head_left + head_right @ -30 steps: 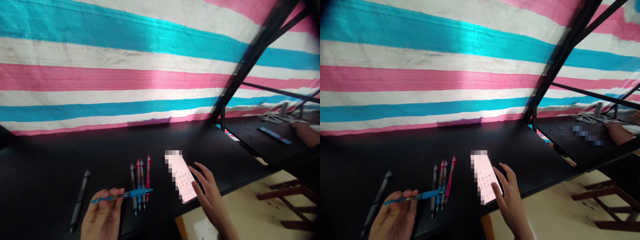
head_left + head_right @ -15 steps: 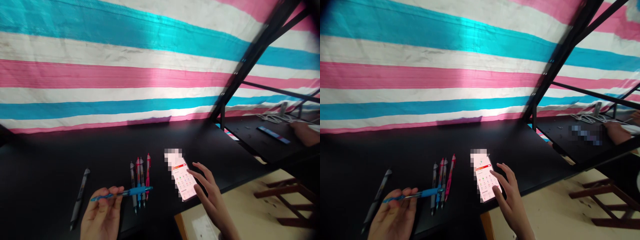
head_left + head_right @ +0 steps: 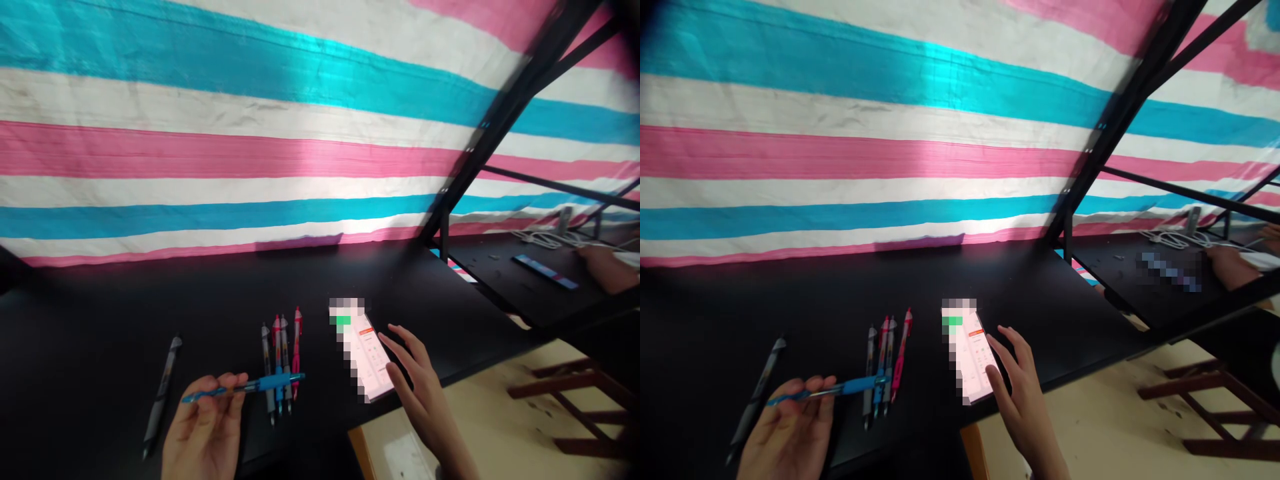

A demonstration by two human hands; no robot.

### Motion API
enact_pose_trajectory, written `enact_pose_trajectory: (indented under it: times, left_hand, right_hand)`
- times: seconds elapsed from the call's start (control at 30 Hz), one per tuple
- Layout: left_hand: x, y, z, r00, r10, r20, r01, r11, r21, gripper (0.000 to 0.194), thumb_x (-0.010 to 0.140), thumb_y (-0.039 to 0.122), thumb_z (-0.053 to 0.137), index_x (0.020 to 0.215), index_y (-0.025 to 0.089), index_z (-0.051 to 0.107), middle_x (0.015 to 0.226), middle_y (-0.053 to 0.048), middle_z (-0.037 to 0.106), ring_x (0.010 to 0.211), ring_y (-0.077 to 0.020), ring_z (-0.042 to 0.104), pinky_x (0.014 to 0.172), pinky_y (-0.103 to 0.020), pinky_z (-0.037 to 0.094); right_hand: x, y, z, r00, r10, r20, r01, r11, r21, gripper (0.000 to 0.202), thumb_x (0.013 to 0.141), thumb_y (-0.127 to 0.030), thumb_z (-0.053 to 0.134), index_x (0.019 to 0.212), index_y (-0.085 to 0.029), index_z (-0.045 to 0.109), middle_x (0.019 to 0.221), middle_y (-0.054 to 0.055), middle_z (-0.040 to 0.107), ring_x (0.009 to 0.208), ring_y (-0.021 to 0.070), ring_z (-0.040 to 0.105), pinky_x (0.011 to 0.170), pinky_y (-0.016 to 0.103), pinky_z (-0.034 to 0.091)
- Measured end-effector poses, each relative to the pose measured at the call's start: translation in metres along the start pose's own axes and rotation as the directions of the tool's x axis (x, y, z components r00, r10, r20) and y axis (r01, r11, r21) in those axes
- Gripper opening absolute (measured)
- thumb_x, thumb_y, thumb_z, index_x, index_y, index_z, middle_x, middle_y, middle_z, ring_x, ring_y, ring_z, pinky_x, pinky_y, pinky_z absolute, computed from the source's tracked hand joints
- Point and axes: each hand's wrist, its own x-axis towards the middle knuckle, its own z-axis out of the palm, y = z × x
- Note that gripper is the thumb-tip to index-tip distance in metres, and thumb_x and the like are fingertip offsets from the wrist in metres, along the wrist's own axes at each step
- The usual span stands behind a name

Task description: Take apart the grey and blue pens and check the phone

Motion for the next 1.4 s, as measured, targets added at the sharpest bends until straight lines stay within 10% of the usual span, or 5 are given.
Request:
enact_pose_trajectory:
  times: [0.43, 0.83, 1.13, 1.4]
  left_hand:
    - [-0.001, 0.000, 0.002, 1.000, 0.009, 0.005, -0.009, 1.000, -0.022, 0.050, 0.031, 0.042, 0.102, 0.068, 0.023, 0.073, 0.073, 0.003, 0.073, 0.077, -0.0168, 0.075, 0.073, -0.019, 0.063]
    - [-0.001, -0.001, 0.002, 1.000, 0.022, -0.010, -0.022, 0.999, -0.040, 0.055, 0.027, 0.041, 0.102, 0.068, 0.022, 0.073, 0.073, 0.002, 0.074, 0.076, -0.0178, 0.075, 0.072, -0.019, 0.063]
    - [-0.002, 0.000, 0.005, 0.999, 0.028, -0.014, -0.029, 0.999, -0.034, 0.055, 0.026, 0.043, 0.102, 0.067, 0.022, 0.072, 0.071, 0.003, 0.073, 0.074, -0.0173, 0.075, 0.071, -0.018, 0.063]
    - [0.000, -0.003, 0.001, 0.999, 0.035, 0.013, -0.034, 0.998, -0.045, 0.054, 0.030, 0.041, 0.102, 0.071, 0.023, 0.073, 0.072, 0.003, 0.074, 0.077, -0.0183, 0.076, 0.072, -0.020, 0.064]
  right_hand:
    - [-0.002, 0.009, -0.002, 0.993, -0.095, 0.064, 0.097, 0.995, -0.030, 0.033, 0.102, -0.038, 0.052, 0.131, -0.034, 0.068, 0.155, 0.008, 0.043, 0.147, 0.0380, 0.035, 0.112, 0.063, 0.041]
    - [-0.003, 0.001, 0.004, 0.993, -0.096, 0.064, 0.104, 0.984, -0.143, 0.069, 0.097, -0.045, 0.056, 0.158, -0.032, 0.026, 0.155, 0.010, 0.048, 0.143, 0.0373, 0.042, 0.111, 0.059, 0.042]
    - [-0.002, 0.000, 0.003, 0.985, -0.149, 0.089, 0.163, 0.972, -0.171, 0.075, 0.092, -0.040, 0.060, 0.157, -0.031, 0.025, 0.155, 0.010, 0.049, 0.143, 0.0385, 0.042, 0.111, 0.059, 0.039]
    - [-0.002, -0.005, -0.003, 1.000, 0.026, -0.004, -0.025, 0.991, 0.135, 0.054, 0.100, -0.039, 0.051, 0.152, -0.029, 0.038, 0.152, 0.012, 0.050, 0.142, 0.0341, 0.045, 0.113, 0.059, 0.038]
